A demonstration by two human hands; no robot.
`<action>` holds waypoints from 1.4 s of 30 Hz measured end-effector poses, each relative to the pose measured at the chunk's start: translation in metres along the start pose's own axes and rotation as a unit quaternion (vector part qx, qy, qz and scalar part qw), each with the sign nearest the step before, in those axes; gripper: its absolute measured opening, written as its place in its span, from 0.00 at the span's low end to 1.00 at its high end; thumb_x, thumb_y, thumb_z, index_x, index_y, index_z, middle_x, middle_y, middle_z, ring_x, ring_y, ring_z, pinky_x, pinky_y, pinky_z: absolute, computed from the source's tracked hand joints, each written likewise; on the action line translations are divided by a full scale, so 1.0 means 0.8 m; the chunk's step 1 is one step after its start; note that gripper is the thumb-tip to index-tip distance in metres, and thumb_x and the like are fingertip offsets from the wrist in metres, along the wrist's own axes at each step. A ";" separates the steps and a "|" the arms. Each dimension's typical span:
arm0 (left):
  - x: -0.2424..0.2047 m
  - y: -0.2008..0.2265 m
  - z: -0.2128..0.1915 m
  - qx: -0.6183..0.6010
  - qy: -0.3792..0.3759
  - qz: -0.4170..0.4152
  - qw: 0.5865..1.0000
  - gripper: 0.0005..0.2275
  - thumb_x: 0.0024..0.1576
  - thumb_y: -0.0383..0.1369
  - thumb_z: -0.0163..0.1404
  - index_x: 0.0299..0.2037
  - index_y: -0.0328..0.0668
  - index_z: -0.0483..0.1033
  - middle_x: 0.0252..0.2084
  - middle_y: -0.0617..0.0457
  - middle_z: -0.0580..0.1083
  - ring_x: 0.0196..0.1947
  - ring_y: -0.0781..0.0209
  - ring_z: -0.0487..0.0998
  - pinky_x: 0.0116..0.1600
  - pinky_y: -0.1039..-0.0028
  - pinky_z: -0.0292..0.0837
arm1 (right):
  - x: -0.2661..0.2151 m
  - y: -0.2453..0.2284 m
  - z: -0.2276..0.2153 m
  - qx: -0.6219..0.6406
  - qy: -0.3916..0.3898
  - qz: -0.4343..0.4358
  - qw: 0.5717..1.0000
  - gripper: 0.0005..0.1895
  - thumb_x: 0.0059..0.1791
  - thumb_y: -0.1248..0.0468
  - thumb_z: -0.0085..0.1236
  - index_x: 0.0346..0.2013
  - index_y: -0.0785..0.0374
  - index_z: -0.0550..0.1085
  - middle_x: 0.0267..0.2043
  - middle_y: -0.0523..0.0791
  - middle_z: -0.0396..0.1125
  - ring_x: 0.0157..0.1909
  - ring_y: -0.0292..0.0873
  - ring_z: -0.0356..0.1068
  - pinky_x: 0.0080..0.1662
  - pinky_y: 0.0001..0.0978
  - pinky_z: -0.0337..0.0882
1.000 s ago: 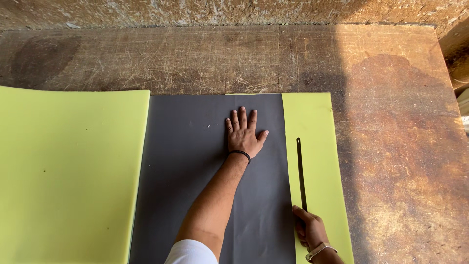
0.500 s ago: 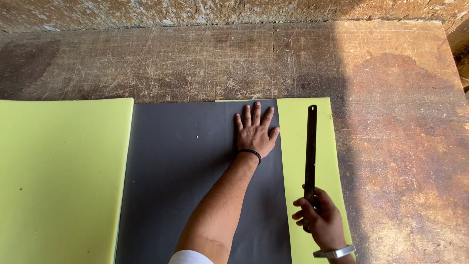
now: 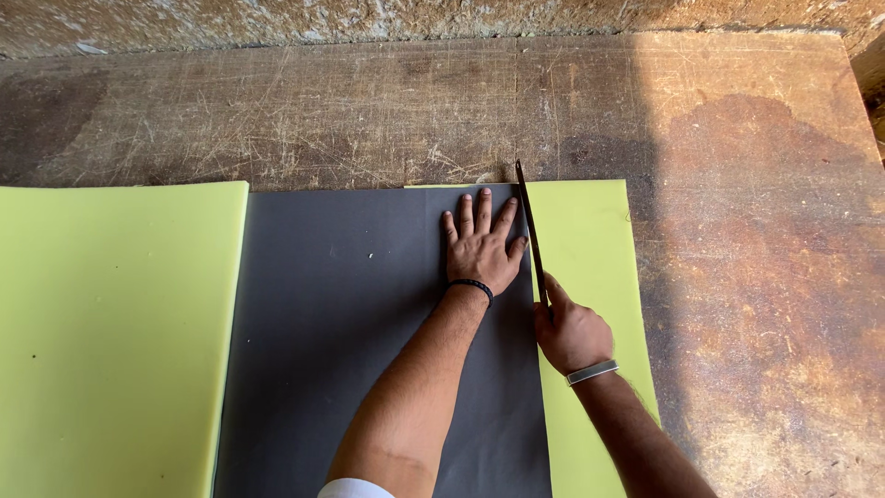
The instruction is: The person cuts a yellow foam sheet using a metal ruler and a utility knife, then sprays adhesive on the foam and a dark sheet, aligns and presses them together, and trims the edges.
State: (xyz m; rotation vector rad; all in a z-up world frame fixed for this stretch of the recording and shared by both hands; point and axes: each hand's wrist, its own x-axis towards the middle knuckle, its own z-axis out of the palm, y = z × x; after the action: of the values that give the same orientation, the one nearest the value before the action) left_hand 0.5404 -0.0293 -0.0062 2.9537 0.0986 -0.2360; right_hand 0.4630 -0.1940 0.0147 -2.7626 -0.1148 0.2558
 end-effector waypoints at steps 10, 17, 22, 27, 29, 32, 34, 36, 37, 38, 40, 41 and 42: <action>-0.001 -0.002 0.005 0.000 0.008 0.002 1.000 0.30 0.63 0.58 0.34 0.76 0.70 0.44 0.80 0.50 0.38 0.78 0.42 0.37 0.76 0.42 0.28 | 0.027 -0.012 0.005 -0.002 0.027 -0.015 1.000 0.28 0.49 0.55 0.54 0.65 0.46 0.69 0.36 0.51 0.76 0.39 0.54 0.77 0.43 0.50 0.78; 0.000 -0.002 0.008 0.008 0.003 0.000 1.000 0.30 0.63 0.57 0.32 0.76 0.72 0.42 0.80 0.51 0.37 0.78 0.43 0.36 0.76 0.42 0.26 | -0.022 -0.014 0.002 -0.032 -0.010 0.014 0.999 0.28 0.51 0.56 0.52 0.67 0.48 0.67 0.32 0.53 0.76 0.32 0.52 0.78 0.38 0.48 0.80; 0.002 -0.001 0.007 0.006 0.001 -0.003 1.000 0.29 0.64 0.56 0.32 0.76 0.73 0.42 0.81 0.52 0.37 0.79 0.44 0.36 0.76 0.42 0.25 | -0.021 -0.013 0.009 -0.022 0.013 0.016 1.000 0.25 0.51 0.57 0.51 0.64 0.48 0.68 0.31 0.53 0.76 0.31 0.55 0.77 0.37 0.50 0.79; 0.000 0.001 0.005 0.013 -0.007 -0.006 1.000 0.29 0.64 0.57 0.31 0.76 0.73 0.42 0.81 0.53 0.37 0.79 0.45 0.35 0.76 0.43 0.26 | -0.056 -0.002 0.021 -0.015 -0.042 0.036 0.998 0.26 0.52 0.56 0.50 0.67 0.46 0.66 0.30 0.56 0.75 0.32 0.59 0.76 0.39 0.54 0.77; -0.002 0.000 0.008 0.012 -0.009 -0.006 1.000 0.29 0.64 0.57 0.31 0.76 0.73 0.42 0.80 0.53 0.37 0.79 0.45 0.35 0.76 0.42 0.25 | -0.118 0.014 0.029 -0.019 -0.040 0.025 0.999 0.27 0.50 0.57 0.50 0.66 0.48 0.66 0.31 0.55 0.75 0.31 0.58 0.77 0.38 0.52 0.78; 0.007 -0.001 0.010 0.008 -0.014 -0.007 1.000 0.29 0.64 0.57 0.30 0.76 0.73 0.41 0.80 0.52 0.36 0.79 0.45 0.34 0.76 0.43 0.25 | -0.173 0.032 0.046 0.037 0.079 -0.046 0.995 0.28 0.46 0.58 0.52 0.62 0.54 0.69 0.35 0.55 0.76 0.33 0.58 0.77 0.37 0.51 0.78; 0.007 -0.002 0.015 0.007 -0.025 -0.007 1.000 0.29 0.64 0.57 0.29 0.76 0.72 0.41 0.80 0.52 0.36 0.79 0.45 0.34 0.76 0.44 0.25 | -0.186 0.037 0.060 0.020 0.026 0.024 0.999 0.25 0.49 0.56 0.53 0.62 0.49 0.70 0.35 0.53 0.77 0.34 0.56 0.78 0.39 0.49 0.79; -0.008 -0.001 0.022 0.011 0.036 0.026 0.999 0.28 0.66 0.54 0.30 0.76 0.65 0.43 0.80 0.49 0.39 0.79 0.44 0.36 0.77 0.46 0.27 | -0.184 0.039 0.066 0.022 -0.009 0.045 0.999 0.25 0.50 0.56 0.52 0.64 0.48 0.69 0.35 0.52 0.77 0.35 0.55 0.78 0.40 0.49 0.79; -0.019 0.000 0.023 0.013 0.066 0.041 0.997 0.28 0.67 0.52 0.30 0.77 0.62 0.45 0.80 0.47 0.40 0.78 0.43 0.37 0.77 0.48 0.28 | -0.181 0.038 0.067 0.023 -0.027 0.055 0.998 0.25 0.51 0.55 0.51 0.65 0.47 0.69 0.34 0.51 0.77 0.36 0.55 0.78 0.41 0.49 0.79; -0.041 0.001 0.027 0.002 0.063 0.061 0.996 0.28 0.66 0.51 0.31 0.77 0.60 0.46 0.80 0.46 0.41 0.78 0.43 0.38 0.77 0.48 0.29 | -0.179 0.038 0.066 0.035 0.013 0.020 0.999 0.26 0.50 0.56 0.52 0.64 0.49 0.70 0.36 0.52 0.77 0.36 0.56 0.78 0.40 0.50 0.78; -0.128 0.009 0.040 -0.019 0.057 0.098 0.993 0.27 0.66 0.48 0.33 0.77 0.56 0.49 0.80 0.46 0.43 0.79 0.44 0.41 0.77 0.48 0.30 | -0.180 0.036 0.062 0.061 0.091 -0.049 0.993 0.26 0.48 0.59 0.53 0.62 0.54 0.71 0.39 0.54 0.77 0.36 0.58 0.77 0.37 0.52 0.77; -0.177 0.012 0.044 -0.021 0.066 0.100 0.993 0.28 0.66 0.47 0.34 0.77 0.54 0.50 0.80 0.45 0.45 0.79 0.44 0.42 0.78 0.48 0.32 | -0.177 0.034 0.061 0.057 0.060 -0.028 0.996 0.26 0.49 0.58 0.52 0.63 0.52 0.71 0.38 0.54 0.77 0.35 0.58 0.77 0.38 0.52 0.77; -0.230 0.019 0.051 -0.024 0.072 0.106 0.991 0.28 0.66 0.45 0.36 0.77 0.52 0.51 0.80 0.44 0.46 0.79 0.44 0.43 0.78 0.48 0.33 | -0.177 0.035 0.061 0.052 0.029 -0.002 0.998 0.26 0.50 0.58 0.52 0.64 0.50 0.70 0.37 0.54 0.76 0.35 0.59 0.77 0.39 0.52 0.77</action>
State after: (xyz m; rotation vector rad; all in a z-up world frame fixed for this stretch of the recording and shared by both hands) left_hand 0.3538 -0.0612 -0.0134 2.9010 -0.1889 0.0098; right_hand 0.3163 -0.2192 -0.0172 -2.6626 -0.0891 0.1747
